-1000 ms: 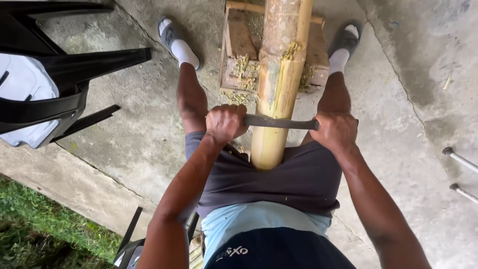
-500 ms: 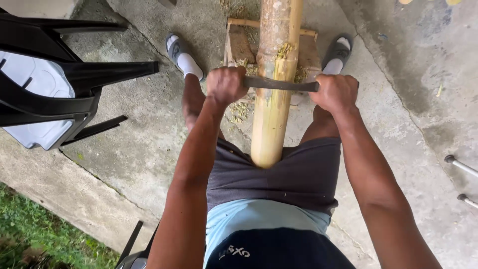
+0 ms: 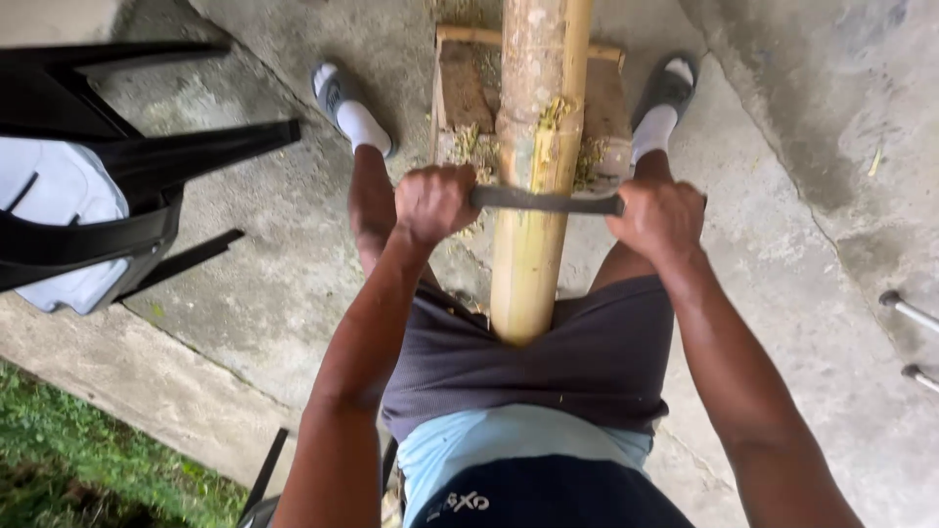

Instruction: Shaving a bamboo pole with a drawknife while seated.

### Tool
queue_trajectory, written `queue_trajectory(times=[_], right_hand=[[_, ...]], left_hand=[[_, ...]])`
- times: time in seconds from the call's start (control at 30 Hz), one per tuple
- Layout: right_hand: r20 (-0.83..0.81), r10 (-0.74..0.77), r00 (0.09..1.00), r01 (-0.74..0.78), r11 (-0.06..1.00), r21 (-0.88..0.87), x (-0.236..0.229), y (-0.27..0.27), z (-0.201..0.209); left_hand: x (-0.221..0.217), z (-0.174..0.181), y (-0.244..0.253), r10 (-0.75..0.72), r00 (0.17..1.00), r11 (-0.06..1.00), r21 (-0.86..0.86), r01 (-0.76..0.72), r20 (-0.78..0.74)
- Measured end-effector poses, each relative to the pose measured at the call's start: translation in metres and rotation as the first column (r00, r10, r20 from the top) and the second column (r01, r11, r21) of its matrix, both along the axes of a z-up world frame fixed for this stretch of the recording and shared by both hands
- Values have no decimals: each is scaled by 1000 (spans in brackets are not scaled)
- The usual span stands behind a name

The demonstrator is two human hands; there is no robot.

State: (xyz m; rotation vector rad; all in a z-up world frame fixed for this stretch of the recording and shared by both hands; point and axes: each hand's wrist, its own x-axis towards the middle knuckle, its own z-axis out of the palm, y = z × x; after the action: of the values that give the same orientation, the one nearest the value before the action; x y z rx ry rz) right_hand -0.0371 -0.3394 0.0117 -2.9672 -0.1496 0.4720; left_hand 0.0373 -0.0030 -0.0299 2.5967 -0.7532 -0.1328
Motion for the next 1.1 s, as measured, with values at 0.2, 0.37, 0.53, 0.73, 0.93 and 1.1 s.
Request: queue_trajectory(times=[0.2, 0.37, 0.53, 0.73, 0.93, 1.1], right_hand=[[143, -1, 990, 1, 1000, 4, 62, -3, 8], [-32, -49, 998, 48, 998, -34, -12, 5, 3], [102, -18, 995, 0, 985, 171, -77, 9, -6], [-76, -81, 994, 87, 994, 72, 12, -19, -19], [237, -2, 972, -36, 987, 158, 55, -20, -16], [-2, -61, 998, 61, 984, 168, -36, -15, -30]], left_hand=[[64, -16, -10, -33, 999, 997, 70, 31, 38], [-17, 2, 1, 14, 991, 990, 139, 5, -132], [-77, 32, 1, 26, 988, 995, 99, -10, -154], [13, -8, -17, -127, 985, 970, 223, 99, 116], [65, 13, -28, -44, 975, 994, 105, 21, 220], [-31, 26, -17, -26, 996, 975, 217, 44, -86]])
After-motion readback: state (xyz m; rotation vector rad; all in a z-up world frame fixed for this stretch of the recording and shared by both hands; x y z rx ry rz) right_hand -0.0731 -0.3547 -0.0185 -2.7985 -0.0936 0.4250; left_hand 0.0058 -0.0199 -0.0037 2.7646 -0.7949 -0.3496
